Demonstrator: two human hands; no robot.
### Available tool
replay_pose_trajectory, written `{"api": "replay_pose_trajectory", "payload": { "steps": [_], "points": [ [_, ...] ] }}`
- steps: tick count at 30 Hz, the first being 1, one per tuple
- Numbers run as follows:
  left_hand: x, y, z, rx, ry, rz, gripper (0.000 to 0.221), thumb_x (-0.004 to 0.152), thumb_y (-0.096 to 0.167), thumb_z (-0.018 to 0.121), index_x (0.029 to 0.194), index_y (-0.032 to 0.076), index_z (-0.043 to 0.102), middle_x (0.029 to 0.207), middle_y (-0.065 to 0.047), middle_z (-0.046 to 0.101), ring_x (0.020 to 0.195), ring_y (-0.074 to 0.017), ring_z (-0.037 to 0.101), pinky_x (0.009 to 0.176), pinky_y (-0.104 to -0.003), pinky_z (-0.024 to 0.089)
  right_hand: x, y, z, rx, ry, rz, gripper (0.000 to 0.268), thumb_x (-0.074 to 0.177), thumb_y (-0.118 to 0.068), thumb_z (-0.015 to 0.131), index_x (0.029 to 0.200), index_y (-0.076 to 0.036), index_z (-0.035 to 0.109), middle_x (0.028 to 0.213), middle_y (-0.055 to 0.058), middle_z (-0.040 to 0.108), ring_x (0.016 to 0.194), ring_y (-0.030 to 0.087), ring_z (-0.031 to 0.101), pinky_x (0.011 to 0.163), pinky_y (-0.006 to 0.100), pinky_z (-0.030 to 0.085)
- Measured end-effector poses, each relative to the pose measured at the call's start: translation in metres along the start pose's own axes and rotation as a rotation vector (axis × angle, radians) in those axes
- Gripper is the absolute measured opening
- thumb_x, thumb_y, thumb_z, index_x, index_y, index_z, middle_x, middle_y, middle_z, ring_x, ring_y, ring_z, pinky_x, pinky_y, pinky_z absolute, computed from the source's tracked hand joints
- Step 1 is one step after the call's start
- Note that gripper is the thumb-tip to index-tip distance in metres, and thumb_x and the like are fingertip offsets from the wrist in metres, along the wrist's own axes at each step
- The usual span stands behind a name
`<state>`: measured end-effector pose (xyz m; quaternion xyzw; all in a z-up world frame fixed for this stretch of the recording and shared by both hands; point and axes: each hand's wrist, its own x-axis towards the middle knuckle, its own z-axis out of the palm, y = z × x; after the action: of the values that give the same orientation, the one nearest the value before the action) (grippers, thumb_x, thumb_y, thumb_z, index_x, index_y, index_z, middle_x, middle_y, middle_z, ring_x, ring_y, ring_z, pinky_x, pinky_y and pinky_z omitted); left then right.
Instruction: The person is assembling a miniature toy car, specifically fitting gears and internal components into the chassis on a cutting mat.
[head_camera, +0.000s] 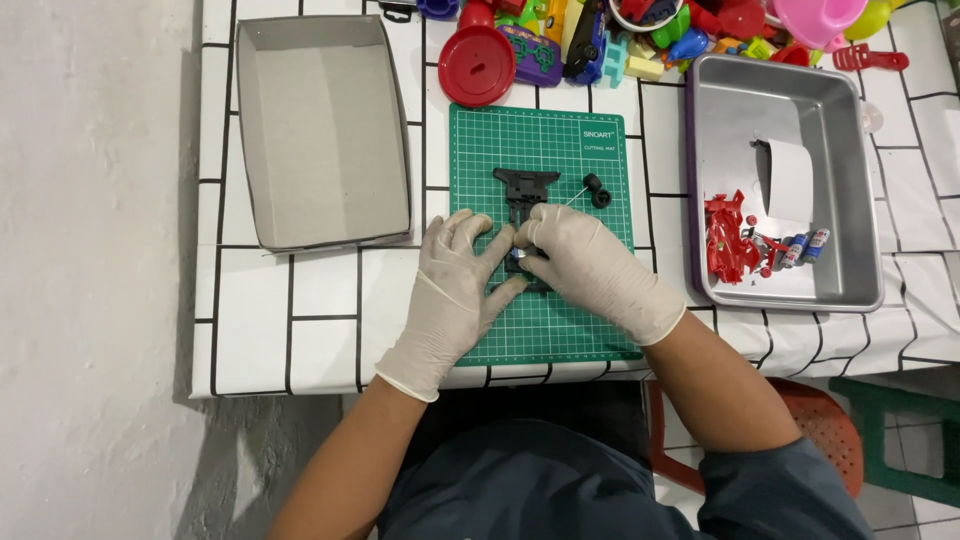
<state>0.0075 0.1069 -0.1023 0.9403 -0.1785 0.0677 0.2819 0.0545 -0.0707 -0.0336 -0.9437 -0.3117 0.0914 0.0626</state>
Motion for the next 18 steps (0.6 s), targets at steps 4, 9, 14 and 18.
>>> {"api": "replay_pose_trajectory", "payload": {
  "steps": [4,9,14,18],
  "points": [
    [0.0,-0.002,0.002,0.002,0.003,0.004,0.064,0.084,0.047,0.077,0.14,0.019,0.059,0.131,-0.009,0.046,0.141,-0.0347,0.036,0.12,-0.058,0.019,0.002,0.004,0.01,0.039,0.007,0.039,0.014,0.085,-0.02,0.078,0.092,-0.01,0.073,0.087,0.004,0.062,0.089,0.023,0.068,0.082,0.031,0.058],
    [0.001,-0.003,0.001,-0.027,0.016,-0.001,0.064,0.084,0.046,0.078,0.139,0.019,0.06,0.13,-0.009,0.048,0.14,-0.0347,0.037,0.12,-0.059,0.02,-0.003,-0.007,-0.013,0.096,-0.018,0.041,0.014,0.087,-0.018,0.078,0.097,-0.008,0.076,0.094,0.007,0.064,0.095,0.025,0.068,0.086,0.033,0.058],
    [0.001,-0.001,-0.002,-0.02,-0.012,-0.021,0.064,0.085,0.046,0.077,0.14,0.02,0.06,0.131,-0.009,0.047,0.141,-0.0333,0.036,0.121,-0.057,0.018,-0.004,-0.002,-0.002,0.136,0.012,0.025,0.009,0.09,-0.013,0.074,0.098,-0.008,0.075,0.091,0.007,0.064,0.092,0.027,0.068,0.083,0.034,0.058],
    [0.0,-0.001,-0.001,-0.005,-0.021,-0.015,0.062,0.085,0.048,0.075,0.139,0.02,0.06,0.131,-0.008,0.047,0.142,-0.0328,0.035,0.121,-0.057,0.019,-0.002,0.003,0.009,0.098,0.009,0.041,0.01,0.086,-0.013,0.076,0.096,-0.01,0.075,0.088,0.005,0.063,0.089,0.025,0.069,0.081,0.033,0.059]
  ]
}}
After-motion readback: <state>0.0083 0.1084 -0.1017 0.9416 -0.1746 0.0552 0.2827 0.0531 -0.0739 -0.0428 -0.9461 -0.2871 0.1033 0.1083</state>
